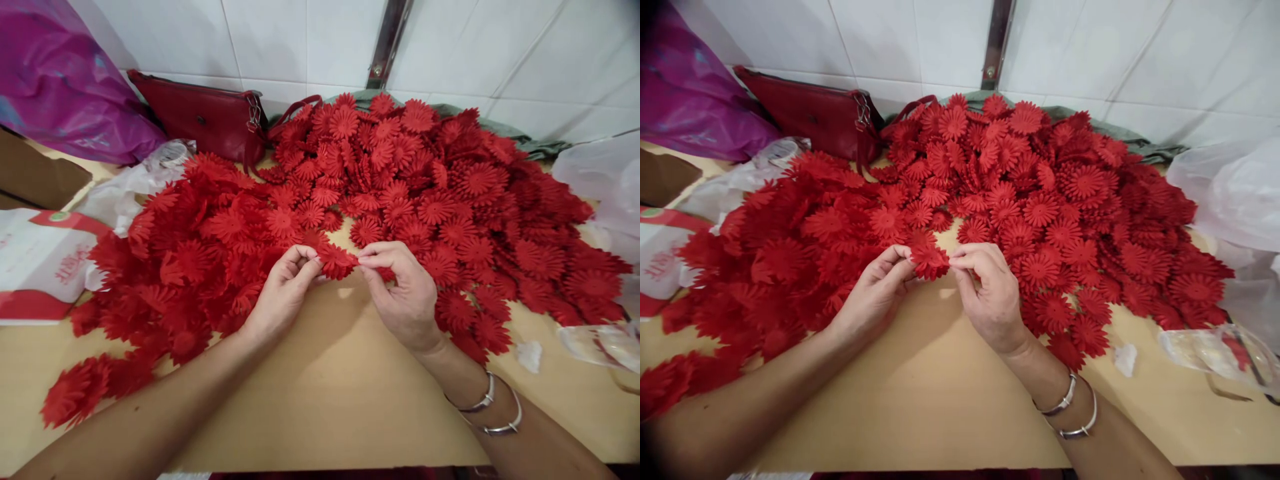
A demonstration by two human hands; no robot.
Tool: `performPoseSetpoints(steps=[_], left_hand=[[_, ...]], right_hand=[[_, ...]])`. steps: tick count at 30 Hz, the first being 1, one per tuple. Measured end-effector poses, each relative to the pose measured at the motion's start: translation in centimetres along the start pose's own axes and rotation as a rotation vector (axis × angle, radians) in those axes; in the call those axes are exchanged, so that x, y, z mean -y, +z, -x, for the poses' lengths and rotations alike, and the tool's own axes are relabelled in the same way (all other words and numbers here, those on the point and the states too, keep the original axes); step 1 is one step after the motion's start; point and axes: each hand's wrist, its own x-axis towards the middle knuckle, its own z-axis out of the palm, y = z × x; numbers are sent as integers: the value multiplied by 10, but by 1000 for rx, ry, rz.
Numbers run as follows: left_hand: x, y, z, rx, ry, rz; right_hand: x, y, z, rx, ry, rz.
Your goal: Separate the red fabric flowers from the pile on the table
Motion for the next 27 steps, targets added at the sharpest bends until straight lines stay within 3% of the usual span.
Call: performPoseSetpoints(steps=[3, 6, 11, 19, 27], left_hand=[[1, -2, -2, -70, 37, 39], [3, -5, -5, -41, 61, 41], [8, -8, -4, 50, 171, -9], [-5, 0, 6, 169, 108, -147], [-6, 2, 4, 185, 71, -183]], right_hand=[[-8, -3, -1, -158, 109, -1], [-14, -4, -1, -243, 226, 27], [-9, 0, 2, 30, 220, -24], [7, 0, 0, 112, 5, 72], [5, -2, 0, 115, -17, 47]])
